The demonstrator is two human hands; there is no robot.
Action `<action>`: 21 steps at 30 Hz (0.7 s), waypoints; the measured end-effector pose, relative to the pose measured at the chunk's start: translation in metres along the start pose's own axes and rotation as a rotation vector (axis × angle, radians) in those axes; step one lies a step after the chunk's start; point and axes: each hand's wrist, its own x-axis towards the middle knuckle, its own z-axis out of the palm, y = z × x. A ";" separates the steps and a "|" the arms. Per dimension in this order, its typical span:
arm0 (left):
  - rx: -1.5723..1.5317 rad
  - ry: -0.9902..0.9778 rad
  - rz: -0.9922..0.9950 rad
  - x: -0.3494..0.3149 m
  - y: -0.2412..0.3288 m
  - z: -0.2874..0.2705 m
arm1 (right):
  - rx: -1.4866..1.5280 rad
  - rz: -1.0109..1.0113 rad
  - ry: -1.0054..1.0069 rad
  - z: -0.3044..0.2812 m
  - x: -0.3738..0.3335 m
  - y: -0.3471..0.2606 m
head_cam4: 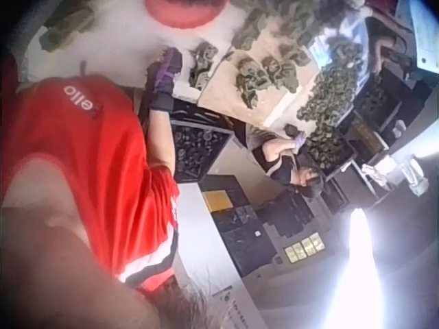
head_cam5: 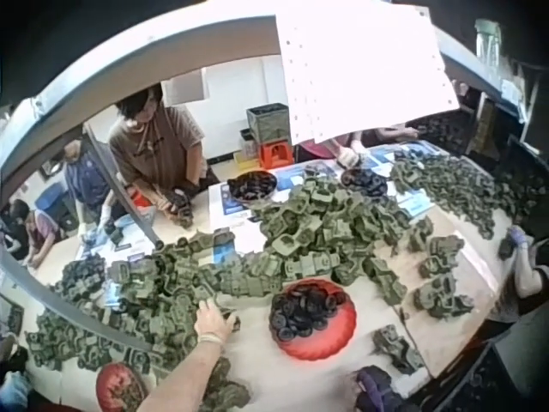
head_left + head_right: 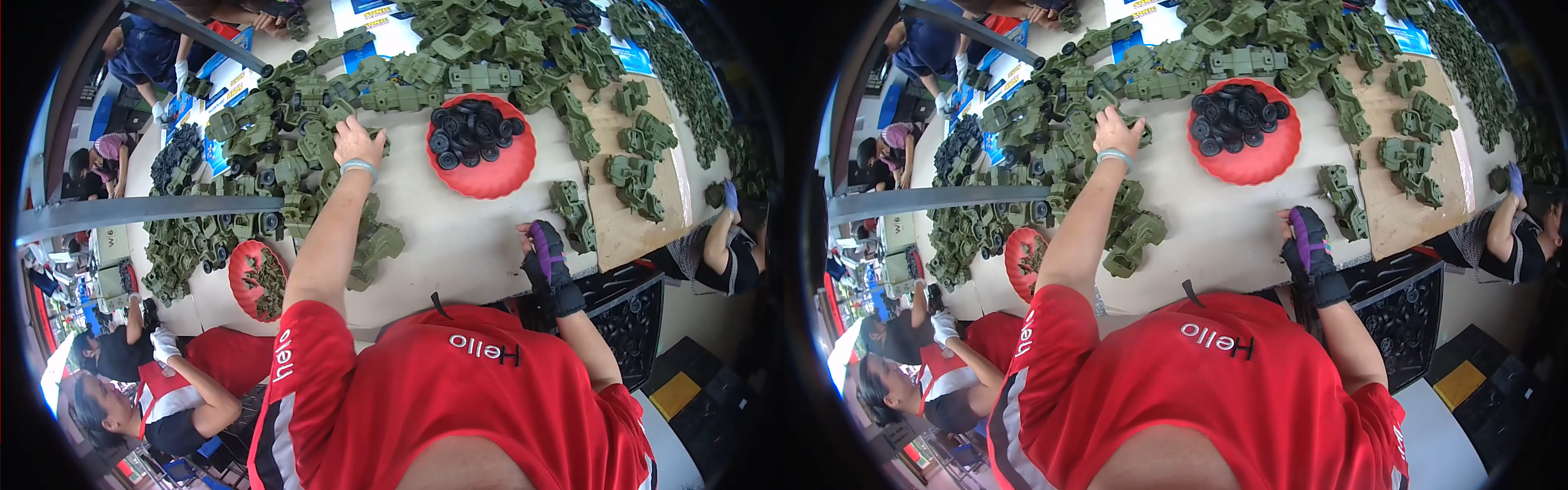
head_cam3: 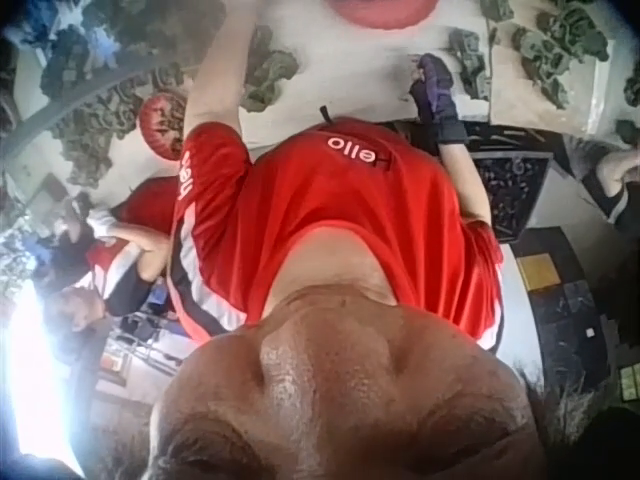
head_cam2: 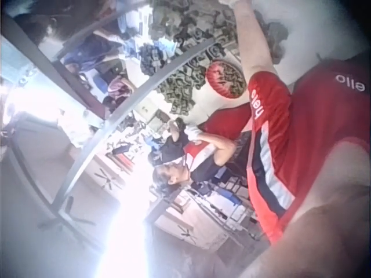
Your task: The person assembles plastic toy tanks by hand, attaching wheels and other small plastic components to the tank bodies at a workbench.
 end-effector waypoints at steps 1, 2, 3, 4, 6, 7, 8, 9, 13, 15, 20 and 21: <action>0.003 -0.003 0.001 -0.002 -0.004 0.005 | 0.006 0.002 -0.008 0.002 0.007 -0.007; 0.154 0.060 0.076 -0.001 -0.012 0.013 | 0.006 0.008 -0.006 0.003 0.011 -0.010; 0.302 0.121 0.160 0.002 -0.018 0.023 | 0.026 -0.035 -0.027 0.003 0.014 -0.009; 0.299 0.110 0.175 0.003 -0.023 0.032 | 0.044 -0.075 -0.048 0.002 0.015 -0.012; 0.426 0.177 0.237 0.002 -0.031 0.048 | 0.022 -0.066 -0.034 0.003 0.020 -0.014; 0.376 0.150 0.247 -0.001 -0.029 0.048 | 0.033 -0.086 -0.039 0.002 0.021 -0.011; 0.326 0.124 0.254 -0.004 -0.028 0.047 | 0.045 -0.108 -0.046 -0.001 0.022 -0.008; 0.264 0.148 0.273 -0.009 -0.029 0.045 | 0.036 -0.090 -0.042 -0.005 0.023 -0.005; 0.212 0.271 0.420 -0.014 -0.054 0.046 | -0.015 -0.132 -0.080 -0.009 0.046 0.010; 0.045 0.227 0.477 -0.034 -0.054 0.033 | -0.071 -0.165 -0.058 -0.007 0.068 0.024; -0.080 0.359 0.591 -0.104 -0.051 -0.010 | -0.317 -0.212 0.002 -0.001 0.158 0.020; -0.097 0.318 0.663 -0.120 -0.048 -0.013 | -0.366 -0.215 -0.002 0.001 0.175 0.016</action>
